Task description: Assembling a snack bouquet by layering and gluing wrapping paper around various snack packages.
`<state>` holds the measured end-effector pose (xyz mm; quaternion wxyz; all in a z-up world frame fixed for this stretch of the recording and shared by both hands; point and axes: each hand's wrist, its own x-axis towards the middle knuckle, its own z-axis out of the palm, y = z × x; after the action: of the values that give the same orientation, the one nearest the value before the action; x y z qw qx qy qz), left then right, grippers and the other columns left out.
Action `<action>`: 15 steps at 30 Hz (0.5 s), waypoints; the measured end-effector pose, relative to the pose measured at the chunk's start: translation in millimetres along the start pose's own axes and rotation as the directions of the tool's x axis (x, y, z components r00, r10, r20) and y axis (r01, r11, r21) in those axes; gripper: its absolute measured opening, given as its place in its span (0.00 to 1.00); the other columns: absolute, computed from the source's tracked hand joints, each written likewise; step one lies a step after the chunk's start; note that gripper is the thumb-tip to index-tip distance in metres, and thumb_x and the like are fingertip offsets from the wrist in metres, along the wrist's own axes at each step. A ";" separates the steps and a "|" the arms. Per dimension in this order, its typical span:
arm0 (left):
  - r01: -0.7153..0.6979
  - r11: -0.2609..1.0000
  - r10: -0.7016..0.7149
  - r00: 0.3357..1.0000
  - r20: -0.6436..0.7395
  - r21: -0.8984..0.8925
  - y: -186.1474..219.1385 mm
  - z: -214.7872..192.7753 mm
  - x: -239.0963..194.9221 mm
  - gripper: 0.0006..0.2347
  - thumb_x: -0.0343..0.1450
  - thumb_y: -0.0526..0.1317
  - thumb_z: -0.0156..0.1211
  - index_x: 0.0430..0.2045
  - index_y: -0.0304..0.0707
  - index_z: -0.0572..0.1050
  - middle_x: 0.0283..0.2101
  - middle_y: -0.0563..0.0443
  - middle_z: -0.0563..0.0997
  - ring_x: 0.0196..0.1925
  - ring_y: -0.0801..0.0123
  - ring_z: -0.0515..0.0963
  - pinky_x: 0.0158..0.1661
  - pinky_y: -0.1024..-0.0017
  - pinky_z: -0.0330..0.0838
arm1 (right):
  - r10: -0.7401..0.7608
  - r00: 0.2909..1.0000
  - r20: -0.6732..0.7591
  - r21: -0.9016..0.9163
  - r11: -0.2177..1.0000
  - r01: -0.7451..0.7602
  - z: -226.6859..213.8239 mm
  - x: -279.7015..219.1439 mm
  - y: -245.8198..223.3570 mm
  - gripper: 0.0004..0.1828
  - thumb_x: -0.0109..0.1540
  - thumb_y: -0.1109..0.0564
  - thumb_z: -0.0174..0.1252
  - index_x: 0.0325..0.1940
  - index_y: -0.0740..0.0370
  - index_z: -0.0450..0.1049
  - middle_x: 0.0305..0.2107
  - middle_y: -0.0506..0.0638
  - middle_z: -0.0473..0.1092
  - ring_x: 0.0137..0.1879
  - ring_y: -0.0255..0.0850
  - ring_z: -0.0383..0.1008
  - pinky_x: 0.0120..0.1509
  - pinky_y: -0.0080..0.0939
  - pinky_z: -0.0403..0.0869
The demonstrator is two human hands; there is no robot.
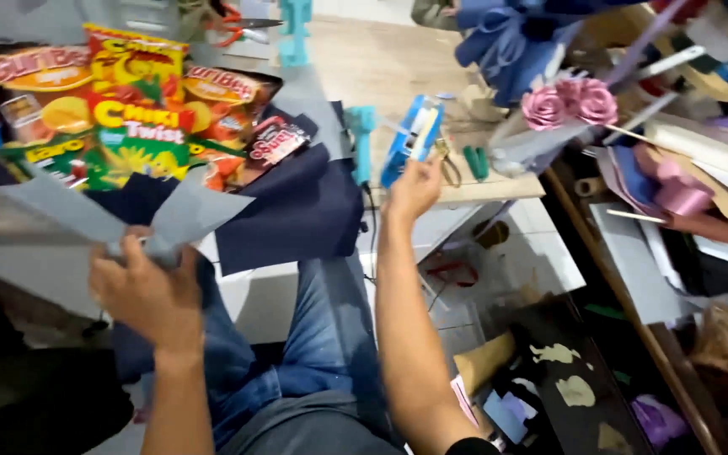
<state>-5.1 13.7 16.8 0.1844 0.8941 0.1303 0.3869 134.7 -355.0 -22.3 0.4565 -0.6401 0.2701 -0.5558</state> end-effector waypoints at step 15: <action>0.051 0.991 -0.060 0.996 -0.070 -0.127 -8.3 15.6 3.7 0.23 0.68 0.66 0.56 0.44 0.52 0.76 0.45 0.38 0.73 0.45 0.45 0.78 0.46 0.59 0.72 | -0.172 0.911 0.375 0.314 0.948 0.049 -81.2 -77.3 -119.2 0.04 0.68 0.65 0.57 0.44 0.63 0.77 0.27 0.52 0.72 0.28 0.36 0.73 0.41 0.32 0.74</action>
<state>8.2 19.0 5.8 0.2456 0.8620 0.1373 0.4217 19.3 -260.0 44.4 0.5602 -0.6781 0.0478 -0.4734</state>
